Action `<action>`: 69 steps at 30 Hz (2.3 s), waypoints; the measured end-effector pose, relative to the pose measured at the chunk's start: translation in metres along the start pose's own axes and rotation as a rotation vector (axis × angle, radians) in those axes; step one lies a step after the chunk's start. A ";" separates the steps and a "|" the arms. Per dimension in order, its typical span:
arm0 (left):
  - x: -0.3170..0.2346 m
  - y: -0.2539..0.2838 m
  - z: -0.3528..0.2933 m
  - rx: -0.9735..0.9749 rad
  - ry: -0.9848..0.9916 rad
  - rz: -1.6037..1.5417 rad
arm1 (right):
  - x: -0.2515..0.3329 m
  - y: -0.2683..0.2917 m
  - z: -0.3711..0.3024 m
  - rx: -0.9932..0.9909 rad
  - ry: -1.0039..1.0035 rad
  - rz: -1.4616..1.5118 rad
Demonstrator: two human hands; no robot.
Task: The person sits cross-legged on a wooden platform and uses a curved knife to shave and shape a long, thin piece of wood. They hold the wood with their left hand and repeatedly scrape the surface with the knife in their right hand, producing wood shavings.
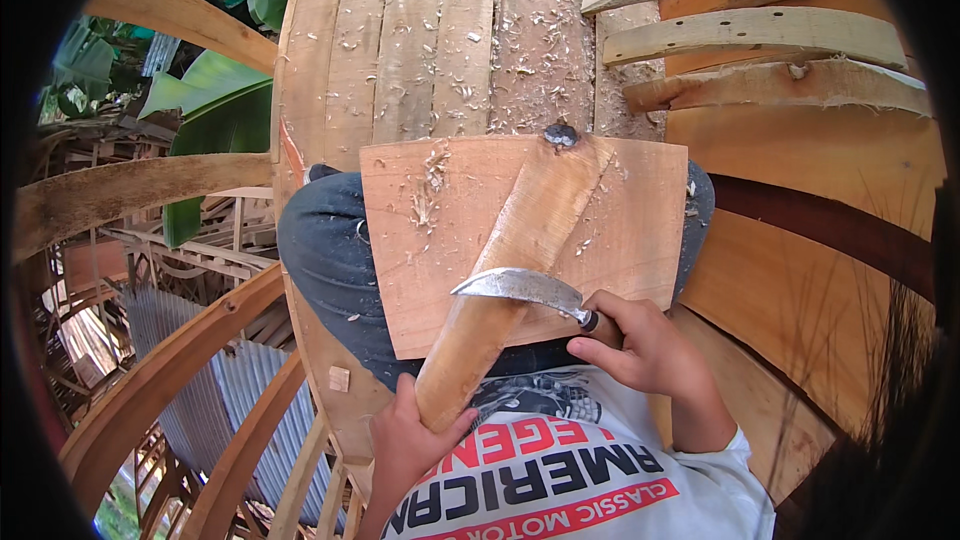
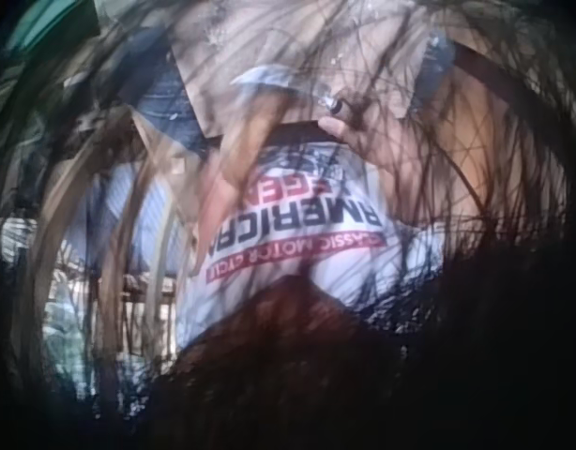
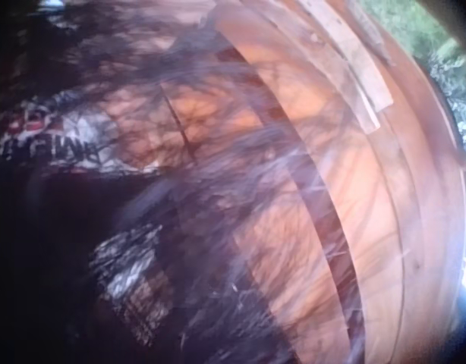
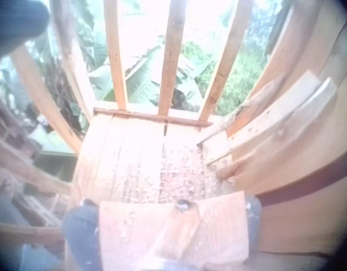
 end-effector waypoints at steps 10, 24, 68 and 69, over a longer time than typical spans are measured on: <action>-0.008 0.020 0.003 -0.120 0.057 -0.063 | -0.033 -0.005 -0.003 -0.062 0.044 0.557; -0.080 0.037 -0.010 -0.286 -0.154 -0.145 | -0.013 0.002 0.020 -0.225 0.510 0.263; -0.074 0.037 -0.039 -0.293 -0.204 0.013 | -0.046 0.082 0.020 -0.984 0.220 -0.242; -0.069 0.034 -0.040 -0.260 -0.193 0.035 | -0.058 0.100 0.016 -1.013 0.126 -0.189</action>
Point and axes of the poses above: each hand's wrist, its own z-axis towards the middle knuckle, its own y-axis out of the back of the hand, x = y × z, the point moved 3 cm from there along z, towards the middle knuckle, and after that the axes turned 13 degrees about y, right-handed, at the moved point
